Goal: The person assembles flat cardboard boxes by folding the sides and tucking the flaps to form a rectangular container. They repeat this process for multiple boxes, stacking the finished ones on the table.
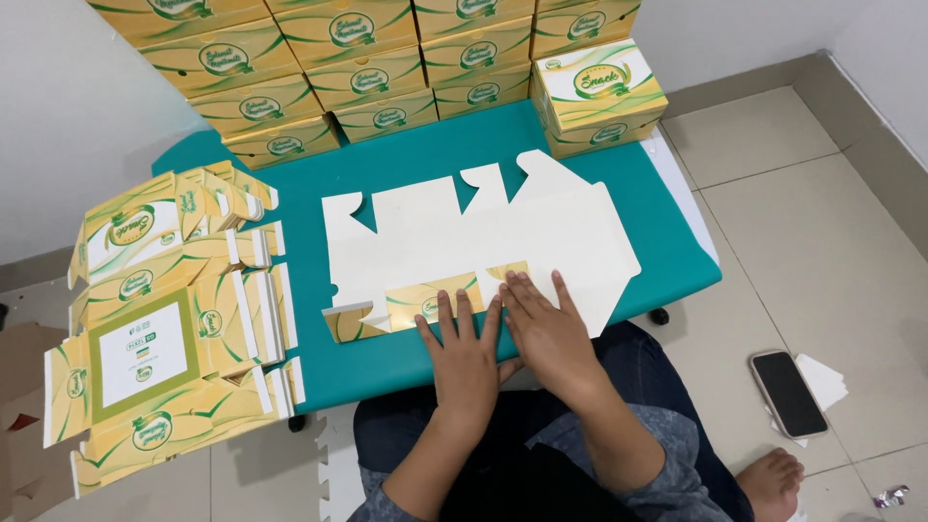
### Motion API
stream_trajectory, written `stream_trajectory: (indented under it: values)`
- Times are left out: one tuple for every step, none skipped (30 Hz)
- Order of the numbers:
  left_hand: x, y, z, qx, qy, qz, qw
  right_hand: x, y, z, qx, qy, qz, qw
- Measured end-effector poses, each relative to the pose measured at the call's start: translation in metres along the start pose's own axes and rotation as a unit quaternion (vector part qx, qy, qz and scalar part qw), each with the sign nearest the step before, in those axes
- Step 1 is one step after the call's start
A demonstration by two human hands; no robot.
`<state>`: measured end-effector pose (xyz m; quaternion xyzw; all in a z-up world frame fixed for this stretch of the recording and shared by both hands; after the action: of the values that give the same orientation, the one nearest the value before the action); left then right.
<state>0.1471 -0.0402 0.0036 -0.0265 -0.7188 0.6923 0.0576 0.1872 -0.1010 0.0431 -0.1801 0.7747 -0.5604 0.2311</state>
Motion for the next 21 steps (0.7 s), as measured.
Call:
stream_trajectory:
  values:
    - [0.001, -0.006, 0.0, 0.001, -0.001, 0.026, 1.0, 0.003, -0.003, 0.005, 0.022, 0.01, 0.004, 1.0]
    - [0.003, -0.012, 0.0, 0.002, -0.001, 0.051, 0.999, 0.006, -0.006, 0.009, 0.043, 0.02, 0.008, 0.999]
    - [0.004, -0.011, -0.002, 0.003, -0.002, 0.05, 0.999, 0.008, -0.006, 0.01, 0.044, 0.02, 0.007, 0.999]
    - [0.005, -0.013, -0.002, 0.0, 0.003, 0.062, 0.998, 0.011, -0.007, 0.013, 0.053, 0.029, 0.016, 0.998]
    - [0.006, -0.014, -0.003, -0.004, 0.008, 0.075, 0.997, 0.012, -0.009, 0.015, 0.063, 0.038, 0.027, 0.997]
    - [0.007, -0.012, -0.003, -0.003, 0.006, 0.075, 0.997, 0.012, -0.011, 0.006, 0.065, 0.037, 0.026, 0.997]
    - [0.008, -0.01, -0.004, -0.009, 0.008, 0.074, 0.997, 0.013, -0.016, -0.005, 0.073, 0.032, 0.045, 0.996]
    - [0.009, -0.008, -0.003, -0.015, 0.01, 0.074, 0.997, 0.014, -0.021, -0.015, 0.081, 0.028, 0.063, 0.994]
    - [0.008, -0.005, -0.002, -0.014, 0.012, 0.074, 0.997, 0.015, -0.015, -0.017, 0.083, 0.03, 0.063, 0.994]
    - [0.008, -0.003, -0.002, -0.031, 0.007, 0.067, 0.997, 0.016, -0.01, -0.024, 0.068, 0.005, 0.064, 0.996]
    - [0.008, 0.0, -0.002, -0.048, 0.002, 0.062, 0.997, 0.017, -0.005, -0.031, 0.053, -0.019, 0.065, 0.996]
    - [0.008, -0.001, -0.001, -0.047, 0.004, 0.063, 0.997, 0.017, -0.008, -0.027, 0.055, -0.017, 0.066, 0.996]
    - [0.008, -0.004, -0.001, -0.047, 0.003, 0.068, 0.997, 0.016, -0.01, -0.024, 0.036, -0.02, 0.057, 0.998]
    - [0.008, -0.006, -0.001, -0.047, 0.003, 0.072, 0.996, 0.015, -0.012, -0.022, 0.017, -0.022, 0.048, 0.998]
    - [0.008, -0.008, -0.001, -0.05, 0.006, 0.073, 0.996, 0.016, -0.019, -0.013, 0.017, -0.02, 0.051, 0.998]
    - [0.008, -0.01, -0.001, -0.043, 0.004, 0.071, 0.997, 0.016, -0.021, 0.001, 0.02, 0.01, 0.024, 0.999]
    - [0.008, -0.012, -0.002, -0.036, 0.0, 0.069, 0.997, 0.016, -0.023, 0.014, 0.024, 0.039, -0.003, 0.999]
    - [0.008, -0.012, -0.002, -0.038, 0.001, 0.071, 0.997, 0.017, -0.033, 0.021, 0.024, 0.04, -0.001, 0.999]
    - [0.009, -0.013, -0.002, -0.029, 0.003, 0.072, 0.997, 0.019, -0.037, 0.032, 0.011, 0.06, -0.031, 0.998]
    - [0.009, -0.013, -0.002, -0.021, 0.004, 0.073, 0.997, 0.021, -0.041, 0.042, -0.001, 0.081, -0.06, 0.995]
    - [0.009, -0.013, -0.002, -0.021, 0.004, 0.074, 0.997, 0.021, -0.045, 0.052, 0.0, 0.081, -0.06, 0.995]
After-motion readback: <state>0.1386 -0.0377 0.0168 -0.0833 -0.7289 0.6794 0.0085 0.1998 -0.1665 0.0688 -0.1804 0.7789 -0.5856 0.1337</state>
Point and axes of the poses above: each hand's wrist, its own x-axis away from the middle knuckle, its own y-axis out of the palm, z = x × y, the point moved 9 cm from there along -x, towards the middle knuckle, and after that the axes turned 14 degrees about y, right-handed, at the moved point
